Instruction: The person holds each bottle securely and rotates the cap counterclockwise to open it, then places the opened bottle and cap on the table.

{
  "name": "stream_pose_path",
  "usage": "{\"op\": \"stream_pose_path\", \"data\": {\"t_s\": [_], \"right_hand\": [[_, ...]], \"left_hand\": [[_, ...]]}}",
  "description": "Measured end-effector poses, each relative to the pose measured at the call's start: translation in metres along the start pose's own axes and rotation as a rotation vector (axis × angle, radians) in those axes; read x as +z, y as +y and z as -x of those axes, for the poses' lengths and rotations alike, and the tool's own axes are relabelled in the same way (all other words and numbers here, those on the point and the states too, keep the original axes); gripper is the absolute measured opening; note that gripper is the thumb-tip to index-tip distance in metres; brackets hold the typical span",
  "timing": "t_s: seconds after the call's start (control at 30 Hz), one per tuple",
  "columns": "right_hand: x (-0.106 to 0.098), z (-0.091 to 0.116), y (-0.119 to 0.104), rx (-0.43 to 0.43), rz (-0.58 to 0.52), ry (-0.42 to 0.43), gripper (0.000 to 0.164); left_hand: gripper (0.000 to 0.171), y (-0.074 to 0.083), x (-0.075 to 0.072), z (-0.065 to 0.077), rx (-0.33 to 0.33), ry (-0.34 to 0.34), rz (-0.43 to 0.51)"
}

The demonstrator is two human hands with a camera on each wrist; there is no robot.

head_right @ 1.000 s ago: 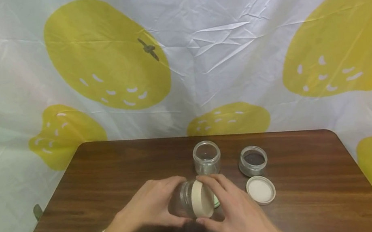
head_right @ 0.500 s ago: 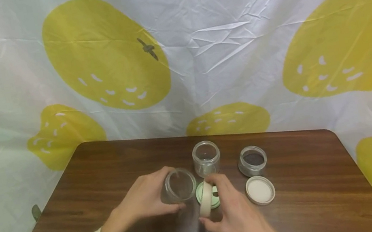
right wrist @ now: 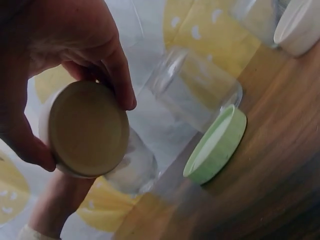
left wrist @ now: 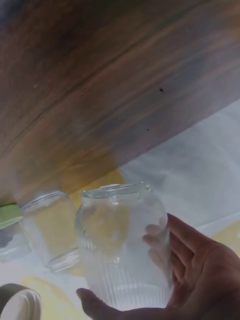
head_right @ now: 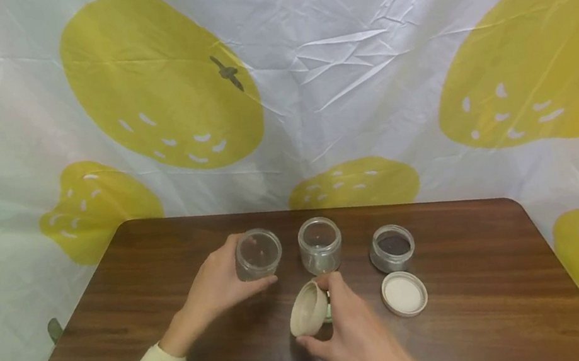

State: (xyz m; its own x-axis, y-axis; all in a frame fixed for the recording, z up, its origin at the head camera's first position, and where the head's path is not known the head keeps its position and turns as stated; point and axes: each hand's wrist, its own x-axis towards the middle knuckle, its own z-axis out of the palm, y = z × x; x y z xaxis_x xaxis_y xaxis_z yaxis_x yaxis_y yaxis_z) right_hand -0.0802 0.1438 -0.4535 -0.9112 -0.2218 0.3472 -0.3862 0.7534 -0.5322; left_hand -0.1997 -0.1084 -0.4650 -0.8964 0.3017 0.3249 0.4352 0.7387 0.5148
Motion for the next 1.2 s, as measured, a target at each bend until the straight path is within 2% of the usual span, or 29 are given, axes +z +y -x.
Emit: {"op": "stream_pose_path", "data": {"t_s": [0.1, 0.37, 0.57, 0.67, 0.87, 1.03, 1.2], "right_hand": [[0.006, -0.003, -0.001, 0.040, -0.030, -0.007, 0.086], [0.028, -0.015, -0.006, 0.078, -0.136, -0.034, 0.087], [0.044, -0.024, -0.014, 0.157, -0.090, -0.037, 0.077], [0.053, -0.031, -0.017, 0.185, -0.062, -0.056, 0.074], [0.079, -0.047, -0.022, 0.238, -0.138, -0.138, 0.074], [0.098, -0.055, -0.023, 0.286, -0.149, -0.137, 0.077], [0.107, -0.061, -0.024, 0.312, -0.126, -0.138, 0.079]], "left_hand": [[0.082, -0.002, 0.003, -0.006, -0.066, 0.005, 0.074], [0.081, -0.005, 0.013, -0.019, -0.215, 0.053, 0.232], [0.080, -0.006, 0.017, -0.028, -0.307, 0.062, 0.278], [0.081, -0.007, 0.018, -0.032, -0.338, 0.051, 0.295], [0.081, -0.010, 0.018, -0.035, -0.374, 0.053, 0.313], [0.080, -0.009, 0.018, -0.037, -0.390, 0.043, 0.320], [0.080, -0.010, 0.021, -0.038, -0.396, 0.055, 0.310]]}}
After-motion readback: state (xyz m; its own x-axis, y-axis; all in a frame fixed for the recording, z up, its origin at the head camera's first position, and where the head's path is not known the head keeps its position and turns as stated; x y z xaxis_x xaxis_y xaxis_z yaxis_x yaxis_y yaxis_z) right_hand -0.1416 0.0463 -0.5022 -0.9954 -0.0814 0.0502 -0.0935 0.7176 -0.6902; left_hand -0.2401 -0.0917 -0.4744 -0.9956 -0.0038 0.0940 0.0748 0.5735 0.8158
